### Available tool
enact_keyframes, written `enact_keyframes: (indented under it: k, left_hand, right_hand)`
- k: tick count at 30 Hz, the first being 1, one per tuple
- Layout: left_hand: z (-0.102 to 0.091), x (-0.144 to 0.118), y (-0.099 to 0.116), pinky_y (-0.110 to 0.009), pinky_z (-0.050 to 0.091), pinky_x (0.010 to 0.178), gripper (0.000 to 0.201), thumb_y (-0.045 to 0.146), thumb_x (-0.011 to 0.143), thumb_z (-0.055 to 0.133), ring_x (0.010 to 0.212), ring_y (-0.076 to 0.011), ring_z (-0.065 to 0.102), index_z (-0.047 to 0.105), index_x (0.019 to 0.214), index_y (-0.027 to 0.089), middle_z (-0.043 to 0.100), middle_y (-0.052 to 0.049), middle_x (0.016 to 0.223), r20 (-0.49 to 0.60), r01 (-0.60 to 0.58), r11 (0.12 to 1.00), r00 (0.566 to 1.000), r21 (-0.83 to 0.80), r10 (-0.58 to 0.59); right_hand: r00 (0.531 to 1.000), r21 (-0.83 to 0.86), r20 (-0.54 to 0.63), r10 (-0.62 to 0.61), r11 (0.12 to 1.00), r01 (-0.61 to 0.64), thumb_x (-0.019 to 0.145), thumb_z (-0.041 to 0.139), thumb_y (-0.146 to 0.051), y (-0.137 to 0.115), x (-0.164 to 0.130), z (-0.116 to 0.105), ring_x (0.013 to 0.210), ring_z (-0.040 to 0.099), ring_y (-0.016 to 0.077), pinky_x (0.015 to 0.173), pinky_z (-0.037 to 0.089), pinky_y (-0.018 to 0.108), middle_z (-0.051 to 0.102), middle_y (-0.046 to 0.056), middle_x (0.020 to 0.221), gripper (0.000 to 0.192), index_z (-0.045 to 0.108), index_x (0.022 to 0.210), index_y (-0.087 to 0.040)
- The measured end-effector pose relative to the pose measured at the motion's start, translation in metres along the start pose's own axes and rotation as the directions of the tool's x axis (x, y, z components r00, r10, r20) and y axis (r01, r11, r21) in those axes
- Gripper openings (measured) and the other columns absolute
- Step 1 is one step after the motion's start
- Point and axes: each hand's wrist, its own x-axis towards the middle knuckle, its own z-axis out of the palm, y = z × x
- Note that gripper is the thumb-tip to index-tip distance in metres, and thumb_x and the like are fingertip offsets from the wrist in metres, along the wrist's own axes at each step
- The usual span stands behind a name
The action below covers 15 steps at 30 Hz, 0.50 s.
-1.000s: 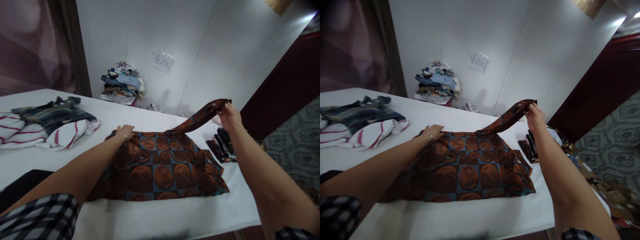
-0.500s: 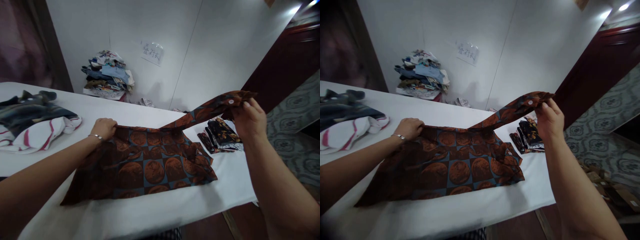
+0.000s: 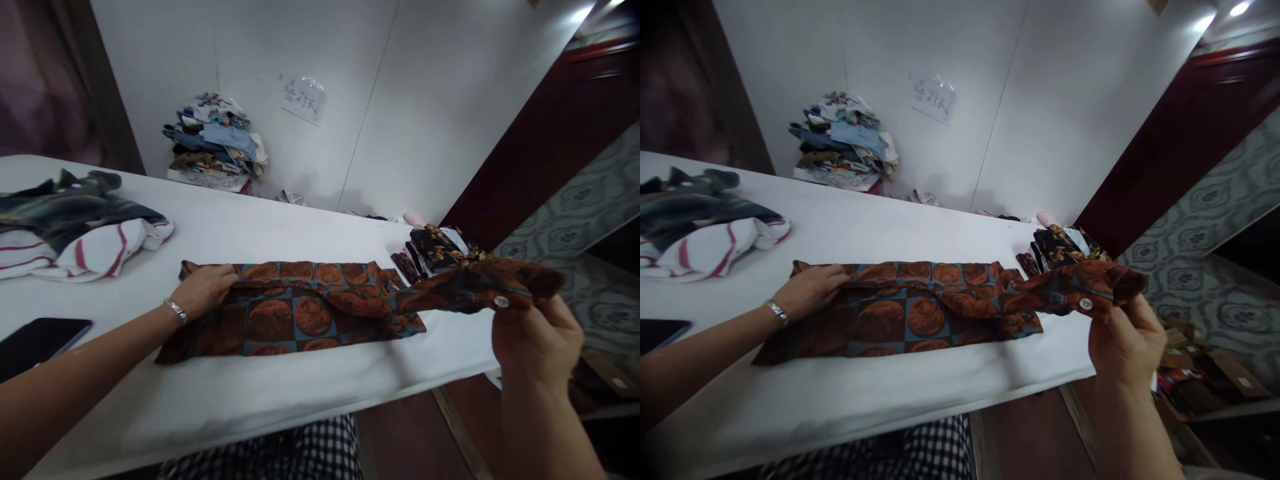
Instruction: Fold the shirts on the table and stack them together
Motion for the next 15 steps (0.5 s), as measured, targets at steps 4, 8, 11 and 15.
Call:
enact_keyframes:
  k: [4, 8, 11, 15]
  left_hand:
    - [-0.001, -0.013, 0.013, -0.035, 0.044, 0.071, 0.029, 0.017, 0.083, 0.037, 0.070, -0.0204, 0.059, 0.066, 0.083, 0.019, 0.060, -0.009, 0.088, 0.084, -0.015, 0.996, 0.996, -0.082, 0.022]
    - [0.004, -0.024, 0.012, -0.033, 0.046, 0.071, 0.032, 0.024, 0.081, 0.038, 0.079, -0.0217, 0.063, 0.068, 0.093, 0.022, 0.062, -0.008, 0.095, 0.164, 0.096, 0.964, 0.985, -0.248, -0.056]
    - [-0.001, -0.029, 0.010, -0.032, 0.046, 0.076, 0.033, 0.029, 0.078, 0.042, 0.085, -0.0223, 0.063, 0.069, 0.095, 0.023, 0.065, -0.007, 0.098, 0.191, 0.139, 0.928, 0.979, -0.346, -0.076]
    - [-0.019, -0.029, 0.009, -0.032, 0.046, 0.080, 0.034, 0.039, 0.079, 0.043, 0.090, -0.0234, 0.063, 0.068, 0.095, 0.023, 0.070, -0.005, 0.100, 0.212, 0.246, 0.884, 0.962, -0.398, -0.172]
  right_hand:
    - [0.999, 0.038, -0.037, -0.016, 0.999, 0.017, 0.054, 0.064, -0.011, 0.004, 0.011, 0.001, 0.079, 0.066, 0.0185, 0.083, 0.054, 0.039, 0.070, -0.001, 0.085, 0.029, 0.074, 0.077, -0.026]
    - [0.996, 0.070, -0.073, -0.050, 0.996, 0.055, 0.052, 0.060, -0.010, 0.009, 0.024, 0.008, 0.071, 0.064, 0.0171, 0.075, 0.056, 0.037, 0.067, -0.002, 0.076, 0.030, 0.073, 0.072, -0.027]
    - [0.995, 0.120, -0.085, -0.049, 0.991, 0.059, 0.050, 0.056, -0.009, 0.010, 0.030, 0.019, 0.063, 0.060, 0.0145, 0.062, 0.056, 0.031, 0.063, -0.002, 0.070, 0.027, 0.071, 0.067, -0.025]
    - [0.999, 0.242, -0.034, -0.004, 0.970, 0.012, 0.057, 0.058, -0.015, 0.010, 0.041, 0.046, 0.060, 0.059, 0.0135, 0.059, 0.054, 0.028, 0.062, 0.000, 0.068, 0.013, 0.067, 0.066, -0.021]
